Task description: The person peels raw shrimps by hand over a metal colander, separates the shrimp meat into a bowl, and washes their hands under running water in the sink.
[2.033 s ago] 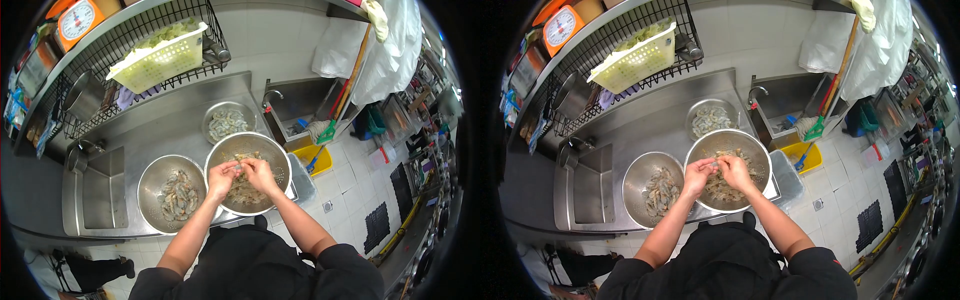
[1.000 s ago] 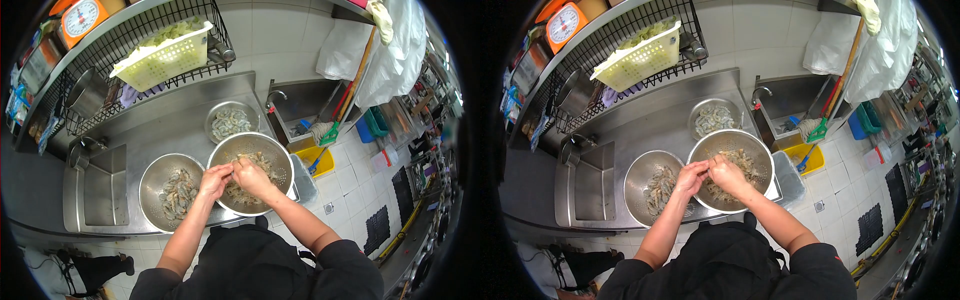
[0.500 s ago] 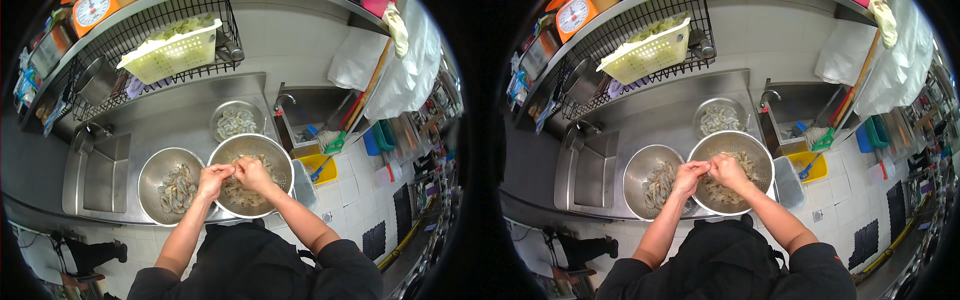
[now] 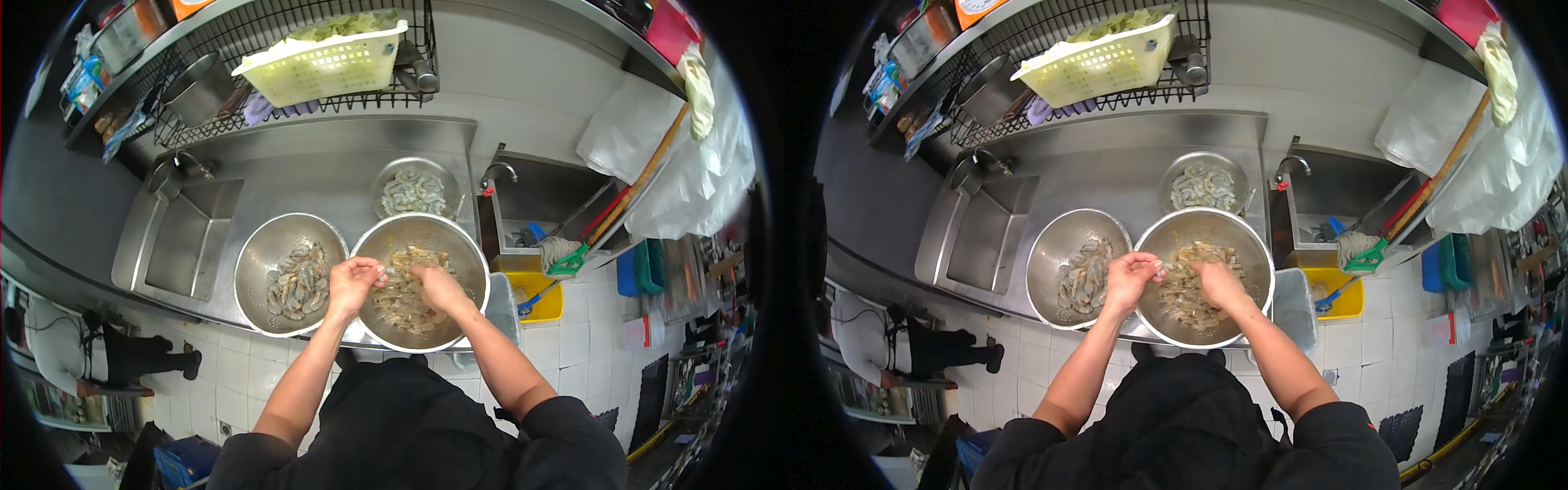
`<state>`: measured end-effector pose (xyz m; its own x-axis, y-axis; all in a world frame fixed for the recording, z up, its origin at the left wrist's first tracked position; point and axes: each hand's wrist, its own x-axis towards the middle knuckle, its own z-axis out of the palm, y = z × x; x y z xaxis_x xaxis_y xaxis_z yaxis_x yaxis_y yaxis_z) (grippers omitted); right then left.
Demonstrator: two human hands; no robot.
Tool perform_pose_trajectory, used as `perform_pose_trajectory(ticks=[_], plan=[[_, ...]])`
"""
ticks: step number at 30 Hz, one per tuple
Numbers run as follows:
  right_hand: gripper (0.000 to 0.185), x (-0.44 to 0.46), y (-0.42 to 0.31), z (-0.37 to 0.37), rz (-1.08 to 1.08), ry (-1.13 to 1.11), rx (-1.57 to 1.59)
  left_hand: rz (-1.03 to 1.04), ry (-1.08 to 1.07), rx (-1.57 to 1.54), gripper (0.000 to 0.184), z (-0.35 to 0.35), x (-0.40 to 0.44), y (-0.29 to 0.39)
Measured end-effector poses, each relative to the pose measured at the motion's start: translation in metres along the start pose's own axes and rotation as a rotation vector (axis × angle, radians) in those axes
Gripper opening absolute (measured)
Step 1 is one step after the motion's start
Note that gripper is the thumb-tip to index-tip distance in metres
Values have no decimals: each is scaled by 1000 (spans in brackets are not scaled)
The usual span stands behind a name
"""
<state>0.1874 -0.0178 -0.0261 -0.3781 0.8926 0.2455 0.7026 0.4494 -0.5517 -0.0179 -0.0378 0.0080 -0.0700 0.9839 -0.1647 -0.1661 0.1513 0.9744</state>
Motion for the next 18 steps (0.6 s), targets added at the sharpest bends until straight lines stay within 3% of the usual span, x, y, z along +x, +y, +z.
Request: perform_pose_trajectory(ticks=[2, 3, 5, 6, 7, 9, 11, 13, 15, 16, 17, 18], plan=[[47, -2, -1, 1, -208, 37, -8, -21, 22, -27, 13, -3, -5, -4], [47, 3, -10, -4, -225, 30, 5, -32, 15, -30, 14, -3, -7, -8], [37, 13, -32, -14, 160, -337, 894, -45, 6, -27, 14, -3, -8, -18], [33, 19, -39, -22, 266, -497, 895, -49, -3, -66, 14, -3, -9, -20], [33, 25, -35, -19, 260, -506, 900, -55, -19, -107, 14, -4, -10, -23], [32, 36, -25, -11, 200, -437, 699, -42, -33, -91, 15, -13, -6, -22], [32, 57, -24, -7, 257, -354, 708, -73, 83, -24, 15, -30, 0, -10], [33, 83, -27, 0, 538, 270, 1181, 56, 160, 180, 12, -66, 14, -11], [32, 94, -39, -4, 591, 285, 1098, 238, 166, 819, 14, -114, 32, -17], [32, 97, -47, -5, 642, 284, 1014, 243, 151, 820, 14, -137, 38, -23], [32, 95, -51, 3, 648, 301, 1010, 233, 39, 1176, 16, -158, 43, -32], [31, 90, -53, 15, 561, 121, 970, 224, -77, 1526, 19, -174, 49, -39]])
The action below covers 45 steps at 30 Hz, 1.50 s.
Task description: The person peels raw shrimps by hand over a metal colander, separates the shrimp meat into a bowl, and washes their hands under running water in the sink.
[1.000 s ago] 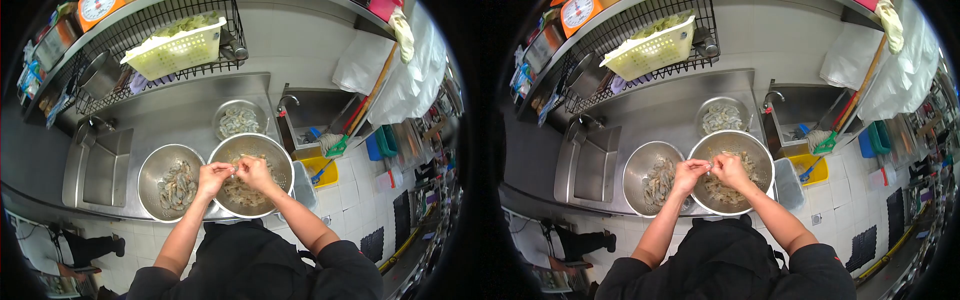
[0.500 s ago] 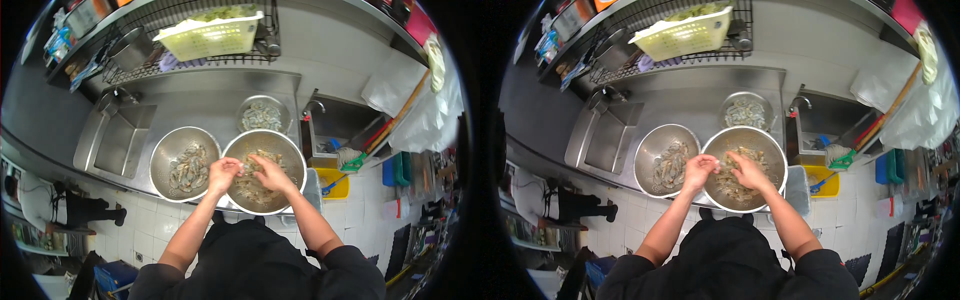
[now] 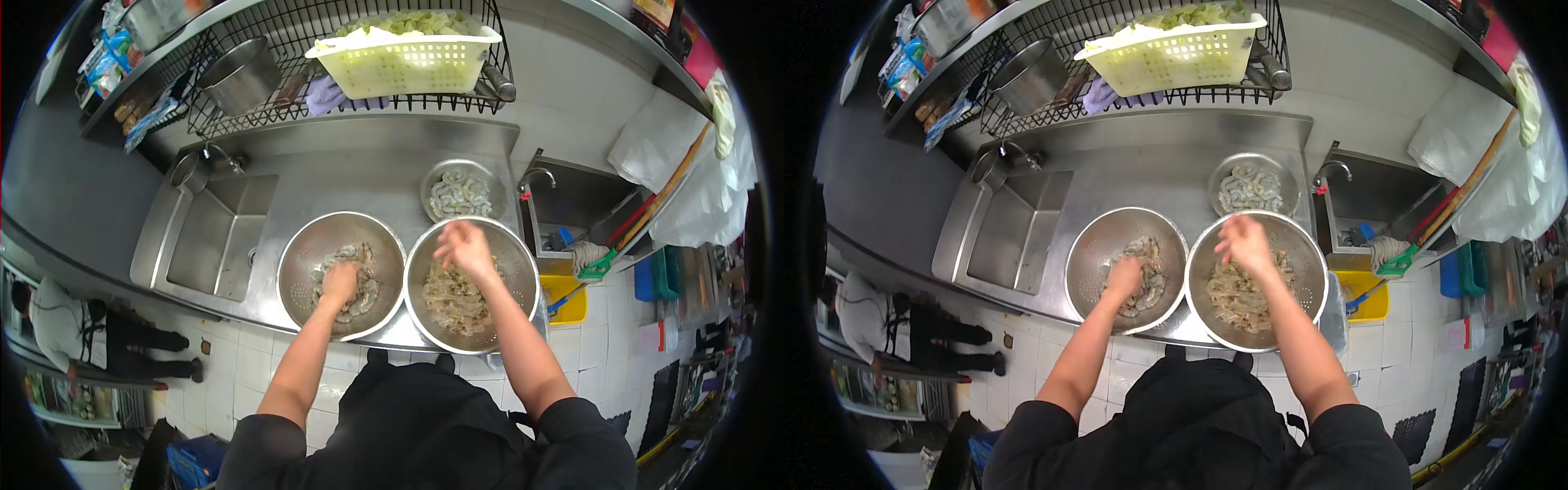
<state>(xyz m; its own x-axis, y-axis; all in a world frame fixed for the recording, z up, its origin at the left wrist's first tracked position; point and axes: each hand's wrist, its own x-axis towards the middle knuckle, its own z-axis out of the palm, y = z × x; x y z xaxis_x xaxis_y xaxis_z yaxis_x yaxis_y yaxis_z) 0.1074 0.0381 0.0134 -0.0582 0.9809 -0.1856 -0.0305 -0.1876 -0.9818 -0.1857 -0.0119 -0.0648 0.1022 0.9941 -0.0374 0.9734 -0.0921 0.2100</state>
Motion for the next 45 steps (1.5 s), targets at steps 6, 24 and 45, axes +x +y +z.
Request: perform_pose_trajectory(ticks=[6, 24, 45], plan=[[20, -48, -4, 58, -264, -133, -508, 99, -302, 118, 21, 22, 11, -39], [24, -56, -2, 61, -611, -270, -778, 259, -54, -713, 36, -120, -12, 86], [25, -91, 20, -36, -423, -146, -965, -481, -749, -1753, 30, -35, 44, 176]])
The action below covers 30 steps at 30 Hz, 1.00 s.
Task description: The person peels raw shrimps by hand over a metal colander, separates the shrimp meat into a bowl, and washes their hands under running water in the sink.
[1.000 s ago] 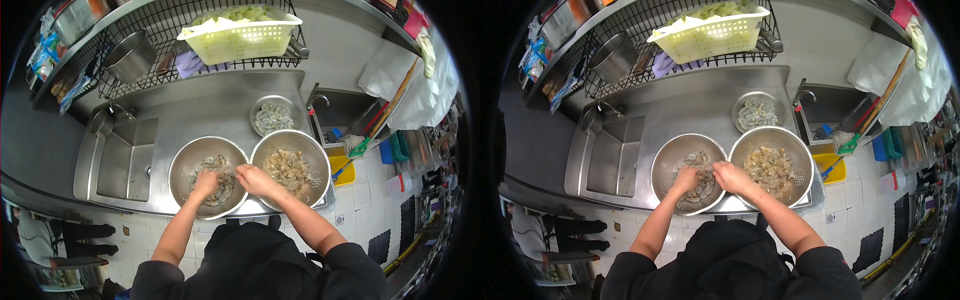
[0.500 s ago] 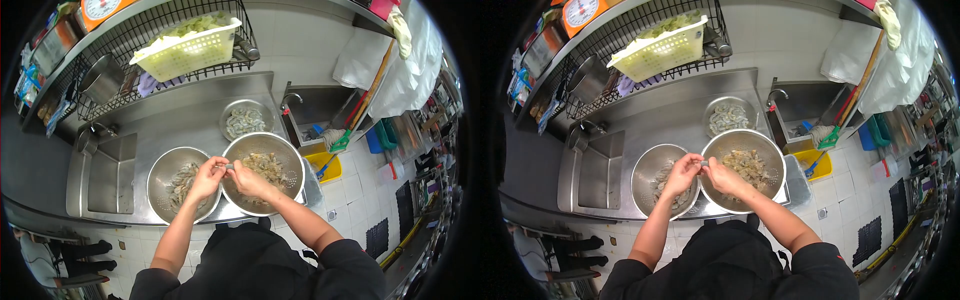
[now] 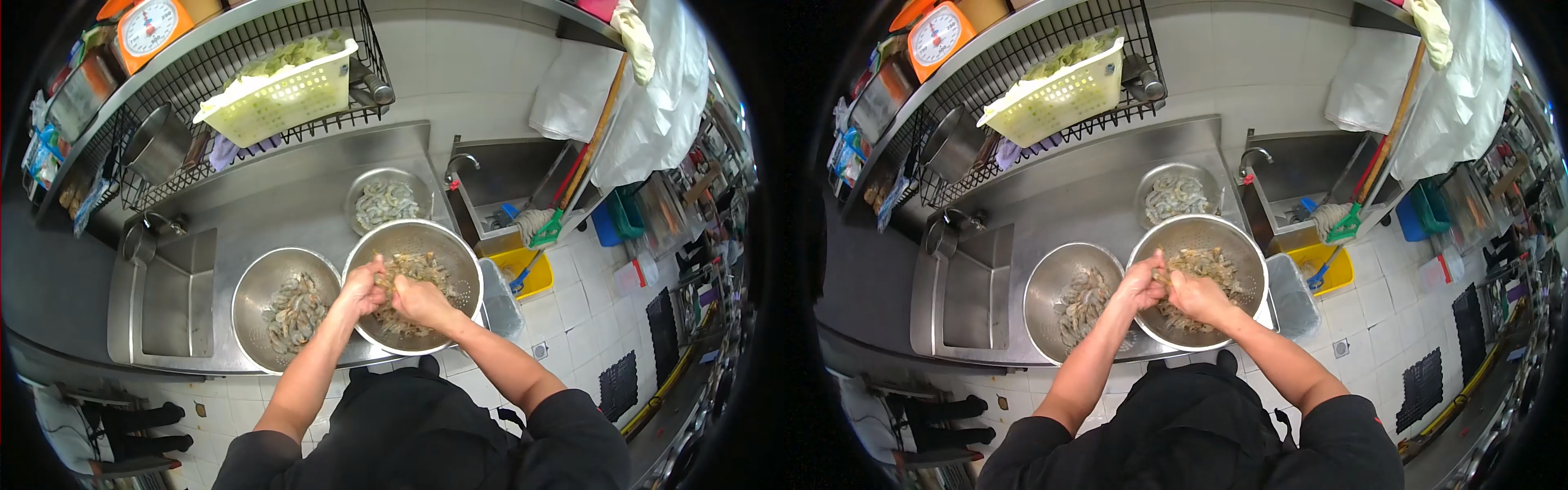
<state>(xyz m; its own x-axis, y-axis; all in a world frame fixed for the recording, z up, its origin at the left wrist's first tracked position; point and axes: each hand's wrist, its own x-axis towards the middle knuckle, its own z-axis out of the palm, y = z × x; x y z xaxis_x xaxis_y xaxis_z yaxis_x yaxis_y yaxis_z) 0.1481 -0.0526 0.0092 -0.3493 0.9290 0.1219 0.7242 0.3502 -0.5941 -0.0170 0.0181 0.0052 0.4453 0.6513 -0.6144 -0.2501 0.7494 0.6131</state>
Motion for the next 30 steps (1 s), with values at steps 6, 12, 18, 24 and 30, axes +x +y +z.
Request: perform_pose_trajectory(ticks=[6, 12, 18, 24, 30], plan=[[30, -5, 12, -6, 26, 80, -321, 233, -97, -261, 26, -8, -1, -5], [39, 21, -8, 11, 86, 81, 400, 485, -121, -249, 22, 2, 2, -25], [23, 23, -10, 35, 46, 333, 375, 456, -81, -384, 23, 8, -1, -28], [20, 17, -15, 25, 76, 250, 315, 425, 8, -377, 26, -2, 10, -24], [23, 0, -1, -1, 250, -122, -173, 402, -47, 67, 35, -7, -9, -7]])
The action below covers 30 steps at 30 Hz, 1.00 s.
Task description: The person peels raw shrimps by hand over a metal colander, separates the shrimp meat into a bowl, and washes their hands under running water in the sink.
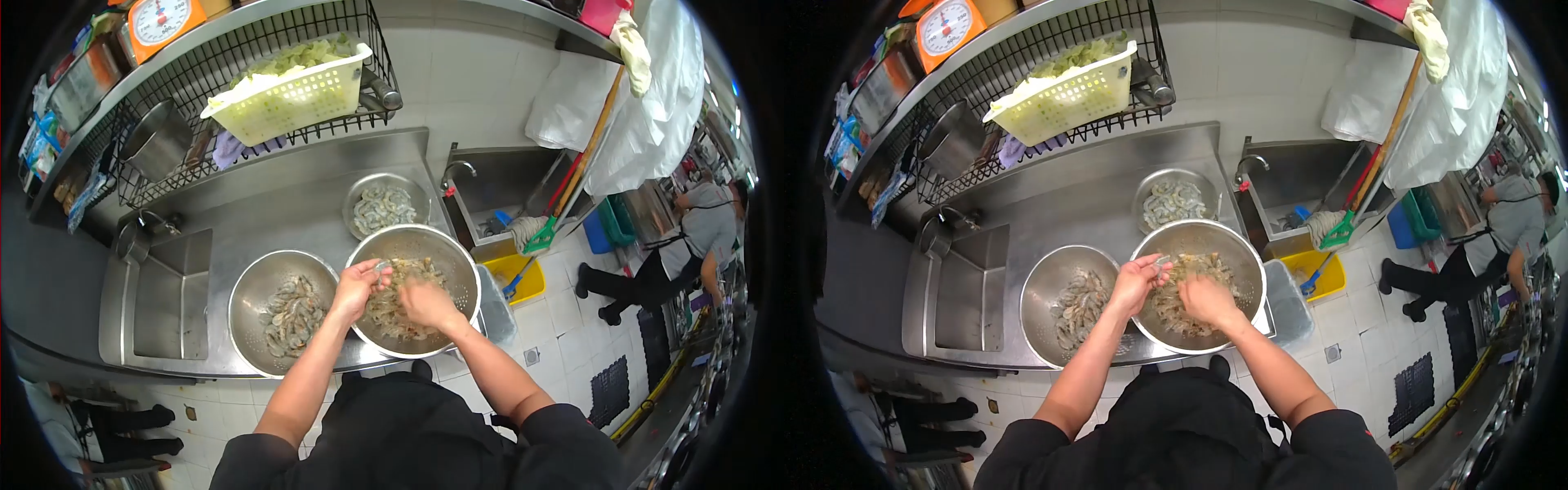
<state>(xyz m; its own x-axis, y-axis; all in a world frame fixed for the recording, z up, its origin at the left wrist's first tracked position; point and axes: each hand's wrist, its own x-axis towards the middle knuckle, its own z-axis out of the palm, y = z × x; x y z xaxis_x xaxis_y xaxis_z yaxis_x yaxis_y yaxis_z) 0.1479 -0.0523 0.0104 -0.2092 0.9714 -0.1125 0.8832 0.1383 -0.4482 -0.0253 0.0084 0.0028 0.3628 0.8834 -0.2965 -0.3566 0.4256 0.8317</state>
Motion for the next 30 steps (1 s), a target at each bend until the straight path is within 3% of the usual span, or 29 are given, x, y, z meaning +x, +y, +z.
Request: perform_pose_trajectory(ticks=[2, 7, 16, 18, 21, 27, 30], plan=[[22, 14, -6, -10, -52, 412, 576, 48, -55, 184, 35, 5, -5, -5], [16, 27, -10, -11, -40, 387, 698, 187, 40, 492, 27, 17, -9, -7], [11, 31, -8, -13, -182, 303, 602, 177, 71, 355, 16, 11, -8, 4], [10, 33, -4, -11, -322, 345, 344, 81, 91, 256, 12, 7, -5, 4], [13, 29, -6, -13, -359, 308, 211, -12, 84, 79, 11, 1, -5, 1], [21, 27, -14, -13, -287, 144, 21, -162, 83, -182, 23, -13, 1, -20], [26, 37, -5, 12, -347, 192, -65, -172, 68, -229, 25, -23, 6, -31]])
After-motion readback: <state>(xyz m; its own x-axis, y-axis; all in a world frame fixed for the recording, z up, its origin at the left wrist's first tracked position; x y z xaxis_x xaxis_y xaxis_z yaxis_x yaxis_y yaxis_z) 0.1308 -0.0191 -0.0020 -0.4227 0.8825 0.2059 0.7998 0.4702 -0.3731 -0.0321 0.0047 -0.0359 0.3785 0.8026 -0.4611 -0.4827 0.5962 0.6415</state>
